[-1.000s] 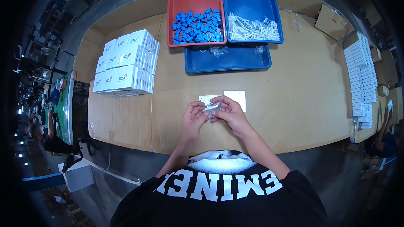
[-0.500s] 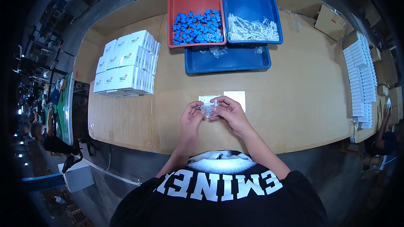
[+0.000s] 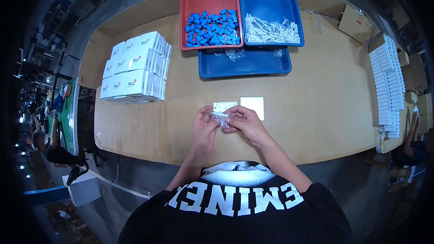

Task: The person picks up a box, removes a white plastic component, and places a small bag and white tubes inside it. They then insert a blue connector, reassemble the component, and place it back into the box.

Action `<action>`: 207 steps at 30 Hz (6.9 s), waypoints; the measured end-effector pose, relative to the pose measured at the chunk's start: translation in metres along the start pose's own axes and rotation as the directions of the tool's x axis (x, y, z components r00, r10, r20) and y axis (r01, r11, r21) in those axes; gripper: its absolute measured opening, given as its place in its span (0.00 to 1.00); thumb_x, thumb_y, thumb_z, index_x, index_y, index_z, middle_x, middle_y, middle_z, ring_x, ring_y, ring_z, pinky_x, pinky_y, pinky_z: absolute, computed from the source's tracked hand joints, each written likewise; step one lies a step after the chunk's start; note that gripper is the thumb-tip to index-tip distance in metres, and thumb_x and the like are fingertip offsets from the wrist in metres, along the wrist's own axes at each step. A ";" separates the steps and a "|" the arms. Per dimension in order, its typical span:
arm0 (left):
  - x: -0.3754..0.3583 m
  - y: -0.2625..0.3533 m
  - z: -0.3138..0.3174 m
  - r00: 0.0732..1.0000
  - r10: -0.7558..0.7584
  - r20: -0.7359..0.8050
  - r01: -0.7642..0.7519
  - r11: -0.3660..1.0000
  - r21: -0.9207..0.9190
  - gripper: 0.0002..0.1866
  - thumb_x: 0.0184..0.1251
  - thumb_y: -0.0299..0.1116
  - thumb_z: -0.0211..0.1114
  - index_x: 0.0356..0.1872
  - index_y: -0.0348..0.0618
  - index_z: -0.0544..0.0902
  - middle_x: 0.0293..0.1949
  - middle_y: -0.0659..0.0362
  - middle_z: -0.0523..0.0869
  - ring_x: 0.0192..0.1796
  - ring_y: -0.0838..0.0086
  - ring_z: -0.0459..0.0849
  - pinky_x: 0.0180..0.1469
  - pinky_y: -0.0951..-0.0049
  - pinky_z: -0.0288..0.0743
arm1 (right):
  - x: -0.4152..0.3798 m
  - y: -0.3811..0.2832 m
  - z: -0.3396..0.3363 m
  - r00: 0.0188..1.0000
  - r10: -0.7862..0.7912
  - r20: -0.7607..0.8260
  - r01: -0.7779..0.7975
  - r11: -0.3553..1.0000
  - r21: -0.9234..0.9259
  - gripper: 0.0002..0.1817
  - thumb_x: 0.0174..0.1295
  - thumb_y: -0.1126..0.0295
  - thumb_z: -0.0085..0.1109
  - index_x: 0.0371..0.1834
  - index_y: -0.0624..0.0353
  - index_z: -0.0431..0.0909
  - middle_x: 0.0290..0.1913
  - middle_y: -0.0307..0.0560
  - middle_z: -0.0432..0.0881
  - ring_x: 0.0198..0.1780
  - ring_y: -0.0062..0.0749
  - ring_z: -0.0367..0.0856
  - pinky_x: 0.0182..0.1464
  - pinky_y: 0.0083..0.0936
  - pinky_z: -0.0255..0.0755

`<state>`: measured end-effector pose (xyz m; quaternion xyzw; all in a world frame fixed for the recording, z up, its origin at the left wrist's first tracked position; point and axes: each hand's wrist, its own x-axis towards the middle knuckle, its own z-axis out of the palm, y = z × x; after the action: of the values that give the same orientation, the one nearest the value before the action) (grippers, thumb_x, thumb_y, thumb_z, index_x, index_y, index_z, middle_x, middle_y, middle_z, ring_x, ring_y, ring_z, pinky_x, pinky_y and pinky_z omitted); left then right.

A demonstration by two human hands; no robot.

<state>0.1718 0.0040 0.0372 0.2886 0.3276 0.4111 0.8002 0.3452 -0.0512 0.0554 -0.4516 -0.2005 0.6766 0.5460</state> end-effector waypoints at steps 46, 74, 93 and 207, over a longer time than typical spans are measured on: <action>0.041 0.019 -0.026 0.924 -0.310 0.226 0.111 0.780 0.615 0.16 0.85 0.41 0.59 0.58 0.40 0.85 0.39 0.63 0.88 0.31 0.87 0.75 0.35 0.83 0.71 | 0.015 -0.007 -0.033 0.968 -0.249 -0.024 0.210 0.861 -0.463 0.06 0.72 0.81 0.61 0.46 0.68 0.86 0.48 0.47 0.89 0.47 0.26 0.87 0.53 0.23 0.83; 0.037 0.021 -0.035 0.801 0.221 0.557 -0.559 -0.062 0.827 0.05 0.67 0.33 0.72 0.41 0.46 0.90 0.38 0.60 0.88 0.31 0.68 0.83 0.42 0.66 0.72 | 0.018 0.016 -0.026 0.713 -0.577 0.400 0.499 0.017 -0.866 0.07 0.60 0.74 0.69 0.41 0.60 0.84 0.42 0.47 0.85 0.51 0.44 0.81 0.59 0.39 0.72; 0.028 0.026 -0.053 0.629 0.085 0.773 -0.749 -0.199 0.632 0.16 0.64 0.37 0.75 0.51 0.44 0.88 0.52 0.57 0.85 0.55 0.60 0.82 0.57 0.59 0.76 | 0.016 0.006 -0.035 0.721 -0.486 0.494 0.489 -0.149 -0.859 0.06 0.63 0.69 0.69 0.40 0.57 0.87 0.43 0.41 0.86 0.52 0.37 0.81 0.67 0.42 0.67; 0.017 0.006 -0.048 0.799 0.268 0.538 -0.502 -0.195 0.842 0.49 0.50 0.58 0.82 0.71 0.42 0.75 0.69 0.49 0.76 0.77 0.52 0.68 0.79 0.41 0.53 | 0.057 -0.185 0.068 0.728 -0.686 -0.018 0.682 0.726 -0.088 0.24 0.69 0.84 0.63 0.68 0.68 0.75 0.59 0.53 0.85 0.56 0.38 0.90 0.60 0.30 0.87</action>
<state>0.1397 0.0303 0.0070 0.8837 0.3436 0.2472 0.1996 0.3915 0.0760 0.2092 -0.3829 -0.3644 0.4086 0.7441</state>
